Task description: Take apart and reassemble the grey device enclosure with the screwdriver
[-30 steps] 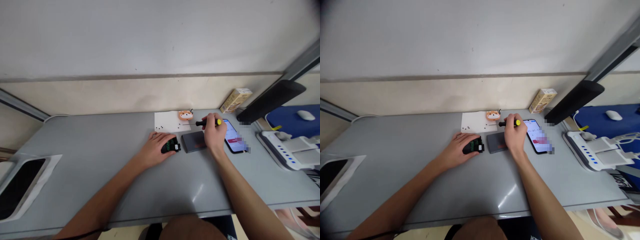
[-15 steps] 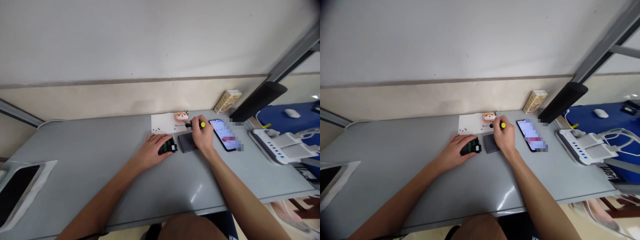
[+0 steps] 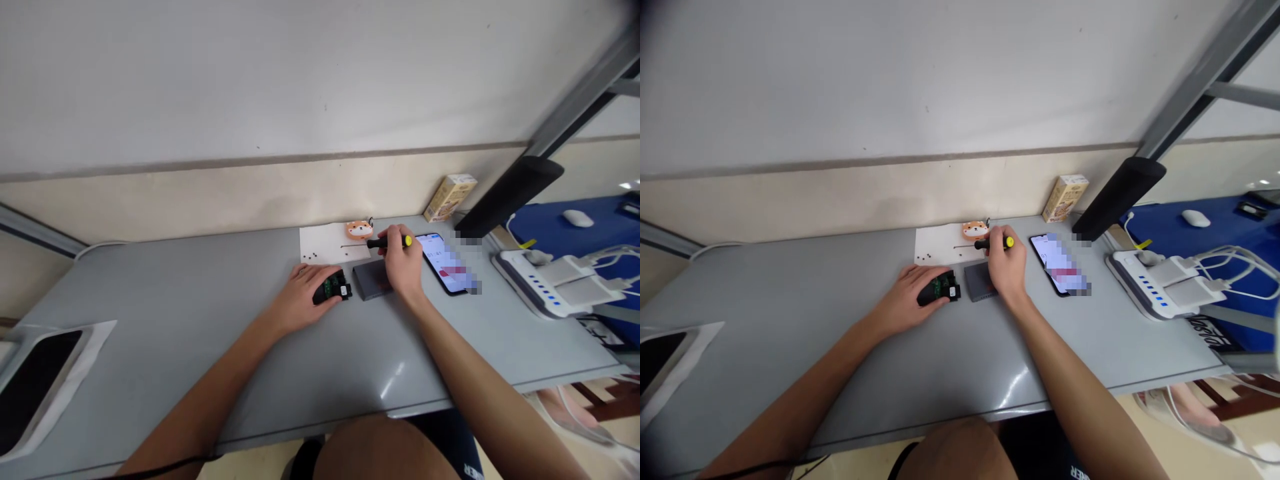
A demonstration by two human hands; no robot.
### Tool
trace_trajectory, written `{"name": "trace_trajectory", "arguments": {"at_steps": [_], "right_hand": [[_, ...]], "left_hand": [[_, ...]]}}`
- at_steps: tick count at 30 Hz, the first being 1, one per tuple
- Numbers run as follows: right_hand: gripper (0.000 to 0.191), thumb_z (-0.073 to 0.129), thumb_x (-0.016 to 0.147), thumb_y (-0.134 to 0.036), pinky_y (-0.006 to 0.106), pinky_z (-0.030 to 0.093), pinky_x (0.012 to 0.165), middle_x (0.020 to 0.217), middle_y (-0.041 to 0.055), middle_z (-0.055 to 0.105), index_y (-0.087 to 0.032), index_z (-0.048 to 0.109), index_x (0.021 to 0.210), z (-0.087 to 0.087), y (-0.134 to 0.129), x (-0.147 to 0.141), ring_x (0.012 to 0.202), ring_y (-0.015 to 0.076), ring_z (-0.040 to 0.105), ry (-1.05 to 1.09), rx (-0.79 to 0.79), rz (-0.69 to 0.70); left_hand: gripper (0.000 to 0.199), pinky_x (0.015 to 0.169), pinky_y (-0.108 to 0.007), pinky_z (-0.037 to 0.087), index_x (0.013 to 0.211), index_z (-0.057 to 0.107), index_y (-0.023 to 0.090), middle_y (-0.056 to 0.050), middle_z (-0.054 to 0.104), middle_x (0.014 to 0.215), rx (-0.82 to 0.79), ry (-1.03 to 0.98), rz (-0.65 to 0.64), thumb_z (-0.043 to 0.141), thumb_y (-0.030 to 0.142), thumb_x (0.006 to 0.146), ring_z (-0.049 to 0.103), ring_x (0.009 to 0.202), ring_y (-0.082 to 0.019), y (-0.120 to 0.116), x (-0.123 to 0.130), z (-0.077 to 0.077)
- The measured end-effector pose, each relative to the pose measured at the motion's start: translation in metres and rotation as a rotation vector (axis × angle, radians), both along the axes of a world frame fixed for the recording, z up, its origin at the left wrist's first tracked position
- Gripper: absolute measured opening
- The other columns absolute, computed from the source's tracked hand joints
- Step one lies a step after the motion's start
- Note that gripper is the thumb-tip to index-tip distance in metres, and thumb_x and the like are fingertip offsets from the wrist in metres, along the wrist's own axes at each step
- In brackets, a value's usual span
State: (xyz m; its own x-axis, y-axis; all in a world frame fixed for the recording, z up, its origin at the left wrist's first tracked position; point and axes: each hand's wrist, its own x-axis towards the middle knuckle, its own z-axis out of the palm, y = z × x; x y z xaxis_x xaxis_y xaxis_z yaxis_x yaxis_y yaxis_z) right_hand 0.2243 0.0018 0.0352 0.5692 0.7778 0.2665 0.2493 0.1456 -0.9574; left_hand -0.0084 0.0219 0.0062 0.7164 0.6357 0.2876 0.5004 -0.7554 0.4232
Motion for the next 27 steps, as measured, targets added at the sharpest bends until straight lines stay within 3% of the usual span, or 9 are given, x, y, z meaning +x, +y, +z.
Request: {"name": "trace_trajectory", "arguments": {"at_steps": [5, 15, 20, 27], "right_hand": [[0.034, 0.052, 0.095, -0.045, 0.026, 0.046, 0.059, 0.07, -0.0009, 0.061, -0.02, 0.063, 0.075, -0.004, 0.004, 0.001, 0.06, 0.0124, 0.059, 0.139, -0.015, -0.014], [0.032, 0.051, 0.092, -0.044, 0.025, 0.045, 0.051, 0.067, -0.0006, 0.057, -0.021, 0.061, 0.071, -0.001, -0.001, 0.006, 0.057, 0.013, 0.054, 0.191, 0.065, -0.14], [0.03, 0.05, 0.09, -0.037, 0.022, 0.039, 0.046, 0.065, -0.0012, 0.052, -0.021, 0.057, 0.065, 0.005, -0.008, 0.0, 0.057, 0.0122, 0.05, 0.135, 0.118, -0.063], [0.035, 0.048, 0.091, -0.034, 0.025, 0.036, 0.048, 0.058, -0.0022, 0.048, -0.021, 0.057, 0.061, 0.007, -0.014, -0.009, 0.054, 0.0125, 0.045, -0.034, 0.051, 0.137]], "left_hand": [[0.046, 0.117, -0.046, 0.034, 0.14, 0.054, 0.028, -0.006, 0.065, 0.139, -0.016, 0.008, 0.007, 0.067, 0.039, 0.097, 0.059, 0.128, -0.026, -0.001, 0.0, 0.001], [0.042, 0.115, -0.047, 0.035, 0.136, 0.054, 0.028, -0.005, 0.066, 0.137, -0.016, 0.027, 0.01, 0.067, 0.04, 0.098, 0.06, 0.126, -0.026, -0.001, 0.001, 0.001], [0.035, 0.113, -0.048, 0.035, 0.126, 0.055, 0.025, -0.006, 0.069, 0.13, -0.021, 0.0, 0.012, 0.068, 0.035, 0.095, 0.063, 0.121, -0.027, -0.002, 0.002, 0.003], [0.034, 0.113, -0.049, 0.035, 0.121, 0.054, 0.024, -0.007, 0.069, 0.128, -0.024, -0.003, 0.024, 0.07, 0.032, 0.092, 0.064, 0.119, -0.027, -0.003, 0.004, 0.005]]}}
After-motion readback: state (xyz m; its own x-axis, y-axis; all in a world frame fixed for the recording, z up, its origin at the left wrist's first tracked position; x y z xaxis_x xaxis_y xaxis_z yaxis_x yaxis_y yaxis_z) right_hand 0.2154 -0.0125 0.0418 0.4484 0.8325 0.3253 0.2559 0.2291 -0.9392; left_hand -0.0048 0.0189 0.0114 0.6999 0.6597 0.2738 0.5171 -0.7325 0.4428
